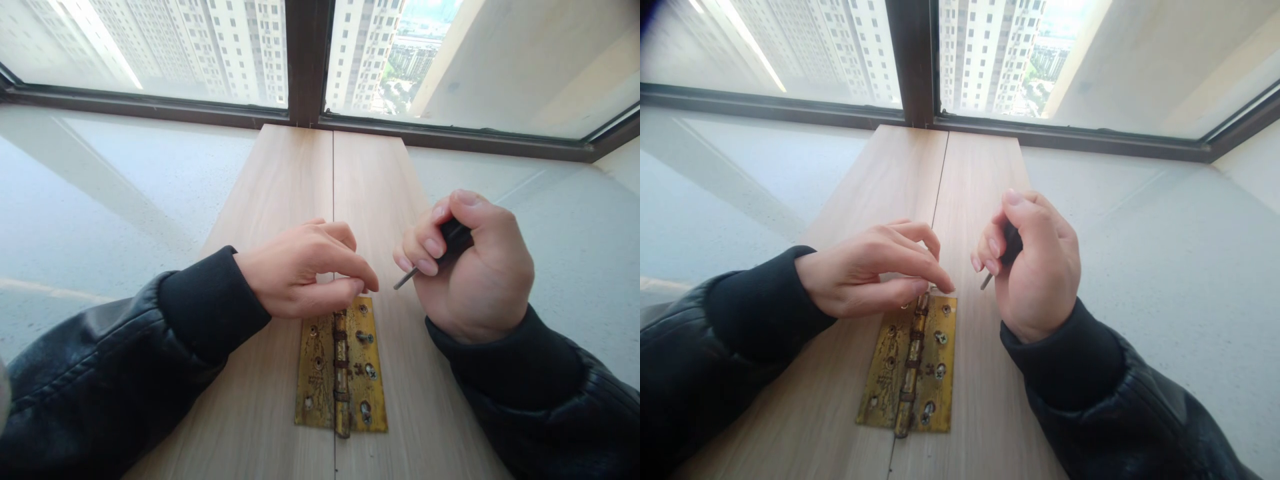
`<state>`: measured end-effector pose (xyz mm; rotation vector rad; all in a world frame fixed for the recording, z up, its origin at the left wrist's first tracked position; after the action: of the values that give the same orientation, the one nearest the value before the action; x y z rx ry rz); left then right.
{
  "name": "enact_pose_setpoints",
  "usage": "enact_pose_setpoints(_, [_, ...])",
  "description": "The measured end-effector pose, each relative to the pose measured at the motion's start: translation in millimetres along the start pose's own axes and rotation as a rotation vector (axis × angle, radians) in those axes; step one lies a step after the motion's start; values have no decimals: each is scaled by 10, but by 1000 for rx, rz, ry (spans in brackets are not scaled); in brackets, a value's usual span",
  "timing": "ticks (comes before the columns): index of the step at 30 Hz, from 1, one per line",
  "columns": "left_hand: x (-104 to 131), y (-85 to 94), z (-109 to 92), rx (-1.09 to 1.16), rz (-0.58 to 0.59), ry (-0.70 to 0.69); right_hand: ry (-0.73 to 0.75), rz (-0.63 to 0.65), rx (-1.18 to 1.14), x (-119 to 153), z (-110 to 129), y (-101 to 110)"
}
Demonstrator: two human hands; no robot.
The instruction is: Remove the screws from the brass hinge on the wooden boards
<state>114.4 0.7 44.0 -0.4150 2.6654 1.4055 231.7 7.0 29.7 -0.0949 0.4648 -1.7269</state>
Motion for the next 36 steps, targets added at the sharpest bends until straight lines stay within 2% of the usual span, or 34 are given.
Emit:
enact_pose_setpoints(3, [50, 55, 106, -115, -36, 68, 7, 4, 2, 0, 3, 9])
enact_pose_setpoints(7, [127, 255, 248, -293, -229, 161, 13, 4, 10, -2, 6, 25])
enact_pose_setpoints(10, [170, 332, 348, -380, -292, 232, 15, 1, 8, -6, 2, 34])
enact_pose_setpoints(13, [165, 276, 403, -393, -228, 248, 20, -3, 8, -7, 2, 35])
enact_pose_setpoints(17, [100, 41, 367, -358, -6, 166, 11, 9, 2, -2, 2, 7])
enact_pose_setpoints(19, [77, -15, 350, -375, 49, 153, -2, 13, -7, 1, -4, -2])
enact_pose_setpoints(28, [48, 83, 311, -475, -19, 205, -4, 19, 3, 2, -5, -8])
enact_pose_setpoints(36, [173, 214, 387, -528, -56, 244, 8, 19, 9, 12, -4, 8])
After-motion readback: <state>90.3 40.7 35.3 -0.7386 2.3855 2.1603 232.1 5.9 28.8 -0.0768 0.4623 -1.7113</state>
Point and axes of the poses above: each hand's wrist, its own x-axis away from the middle knuckle, its own y-axis out of the back of the hand, z = x × y, the point moved 9 cm from there along -x, towards the middle knuckle, and after that the axes turned 7 degrees about z, right-handed, at the moved point
